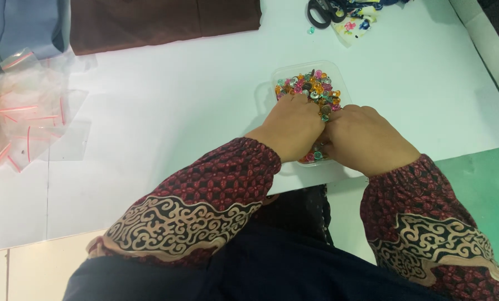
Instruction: Sorting colorful buttons by color and placing them into small plastic bags
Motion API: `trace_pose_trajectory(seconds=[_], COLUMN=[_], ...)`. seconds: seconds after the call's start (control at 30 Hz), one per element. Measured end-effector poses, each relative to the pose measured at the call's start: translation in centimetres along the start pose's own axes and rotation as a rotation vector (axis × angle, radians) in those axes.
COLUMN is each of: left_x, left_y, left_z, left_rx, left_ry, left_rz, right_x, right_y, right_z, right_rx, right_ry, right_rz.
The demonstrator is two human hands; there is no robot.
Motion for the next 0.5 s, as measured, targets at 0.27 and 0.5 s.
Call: trace_pose_trajectory(seconds=[0.27,0.5], left_x=[0.0,0.2], left_y=[0.9,0.5], left_z=[1.8,0.3], left_rx=[0.038,-0.101], left_ry=[0.044,0.080], left_rz=[0.012,-0.092], right_x=[-0.2,0.2], right_y=[1.0,1.3], right_z=[-1.0,-1.1], right_rx=[-0.003,-0.048], right_ry=[0.074,0.136], right_rz=[0.010,0.020])
Point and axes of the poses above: each hand's wrist, its own x-axis away from the middle knuckle, its own z-axis out of the back of the hand, y = z × x, the point moved 7 cm from there along -x, towards the middle knuckle, and after that the axes turned 8 degrees about z, right-handed, at the moved point
